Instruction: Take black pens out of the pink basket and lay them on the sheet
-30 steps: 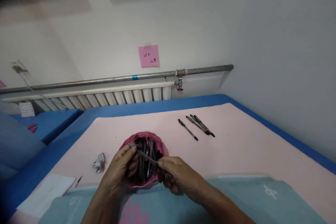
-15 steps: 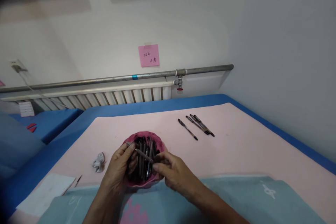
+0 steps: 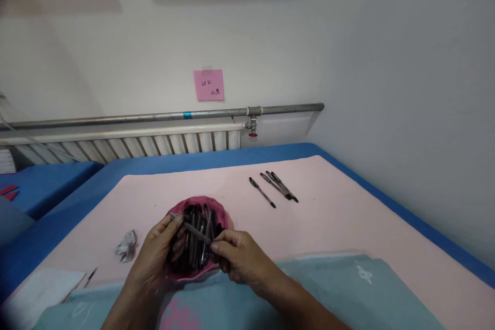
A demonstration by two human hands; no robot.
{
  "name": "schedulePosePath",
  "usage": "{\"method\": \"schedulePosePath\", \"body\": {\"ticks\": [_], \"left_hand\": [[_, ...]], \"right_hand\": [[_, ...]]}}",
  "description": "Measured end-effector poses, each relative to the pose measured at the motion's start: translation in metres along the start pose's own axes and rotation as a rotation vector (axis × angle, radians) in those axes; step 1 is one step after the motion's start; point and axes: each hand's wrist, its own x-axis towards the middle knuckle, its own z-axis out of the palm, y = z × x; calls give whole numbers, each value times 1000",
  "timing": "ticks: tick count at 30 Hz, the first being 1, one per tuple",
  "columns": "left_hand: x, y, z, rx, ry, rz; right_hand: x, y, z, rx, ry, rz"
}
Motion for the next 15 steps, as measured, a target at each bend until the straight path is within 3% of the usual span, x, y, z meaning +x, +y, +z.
{"method": "schedulePosePath", "body": {"ticks": [7, 12, 15], "left_hand": [[1, 3, 0, 30, 10, 1], [4, 4, -7, 92, 114, 34], [7, 2, -15, 253, 187, 87]], "right_hand": [[4, 4, -3, -5, -26, 47], [3, 5, -1, -399, 202, -268], [2, 0, -5, -566, 262, -357]]}}
